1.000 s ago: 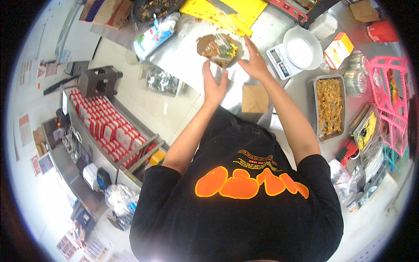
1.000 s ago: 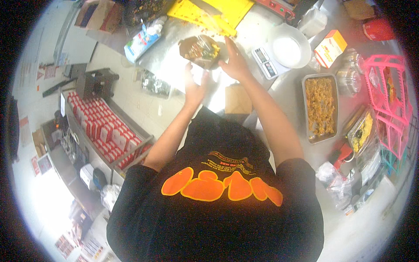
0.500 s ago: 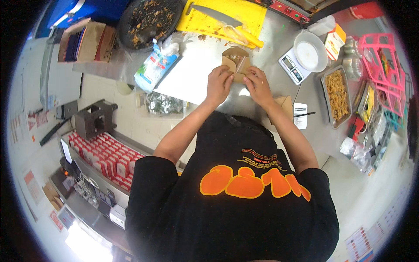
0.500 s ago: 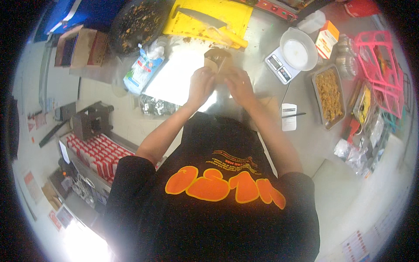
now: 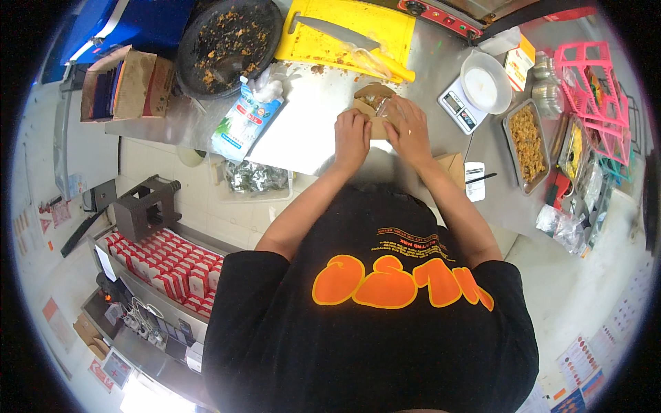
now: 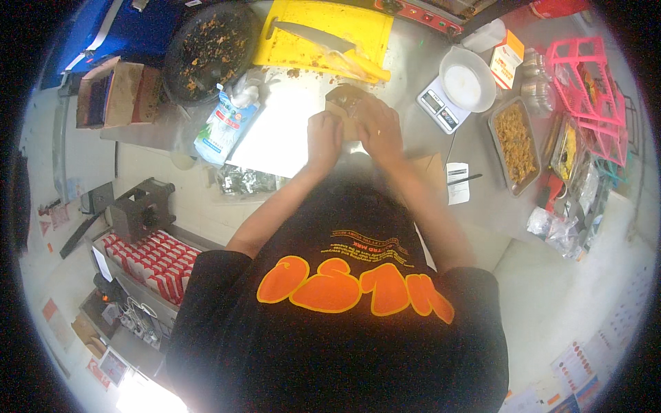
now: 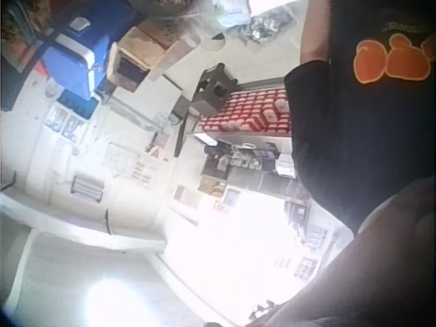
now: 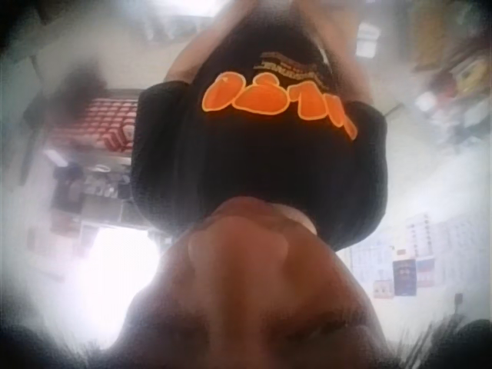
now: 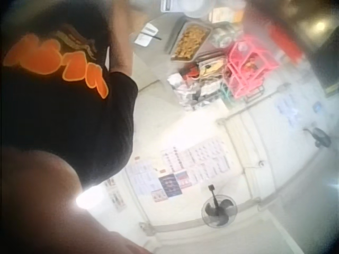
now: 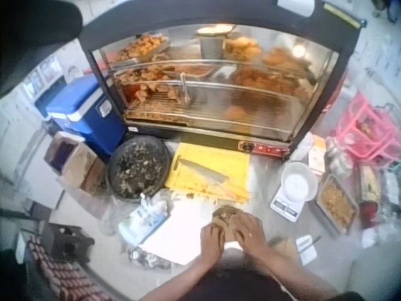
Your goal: The person assembles a food item by layering rice, a brown mixture, and scrambled eggs into a paper cone. They then fold the cone, place it into a plastic bag, and seal the bag.
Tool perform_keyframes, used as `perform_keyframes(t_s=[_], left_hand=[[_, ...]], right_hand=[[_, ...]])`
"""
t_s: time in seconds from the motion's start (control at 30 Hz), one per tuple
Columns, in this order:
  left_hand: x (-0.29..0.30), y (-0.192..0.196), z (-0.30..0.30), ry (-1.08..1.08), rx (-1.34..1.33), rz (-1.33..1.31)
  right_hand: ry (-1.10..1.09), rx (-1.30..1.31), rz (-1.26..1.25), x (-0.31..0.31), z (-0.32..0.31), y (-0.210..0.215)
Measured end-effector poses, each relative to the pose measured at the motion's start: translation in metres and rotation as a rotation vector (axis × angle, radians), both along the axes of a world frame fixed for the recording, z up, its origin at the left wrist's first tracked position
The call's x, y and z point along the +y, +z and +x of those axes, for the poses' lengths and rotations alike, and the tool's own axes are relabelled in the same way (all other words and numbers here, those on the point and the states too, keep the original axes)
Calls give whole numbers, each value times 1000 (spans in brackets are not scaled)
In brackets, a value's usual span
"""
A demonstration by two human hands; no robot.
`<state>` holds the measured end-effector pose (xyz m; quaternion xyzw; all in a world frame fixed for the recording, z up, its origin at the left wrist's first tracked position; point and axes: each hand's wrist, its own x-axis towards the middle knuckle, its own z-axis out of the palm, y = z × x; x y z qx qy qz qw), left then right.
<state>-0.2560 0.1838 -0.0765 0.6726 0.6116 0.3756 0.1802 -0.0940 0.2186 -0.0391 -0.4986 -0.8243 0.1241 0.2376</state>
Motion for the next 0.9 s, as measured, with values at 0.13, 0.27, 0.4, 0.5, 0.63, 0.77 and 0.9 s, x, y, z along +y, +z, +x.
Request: perform_keyframes(t_s=[0.13,0.27,0.4,0.5,0.63,0.77,0.9], left_hand=[[-1,2,-8,-89,-21,-19],[-5,-17,-13,-127,34,-83],[-12,0,-12,-103,19,25],[-16,2,-10,-67,9,71],[-14,1,-4,-8,-30,86],[-11,5,-4,-1,-43,99],[-10,6,-6,-14,-37,87]], right_hand=[[172,-98,-86,-1,6,8],[264,-143,-16,11,-2,19],[399,-295,-63,34,-2,28],[477,-319,-86,41,5,32],[586,-276,-97,37,6,20],[469,-294,-160,27,-3,31],[290,-80,-38,4,6,11]])
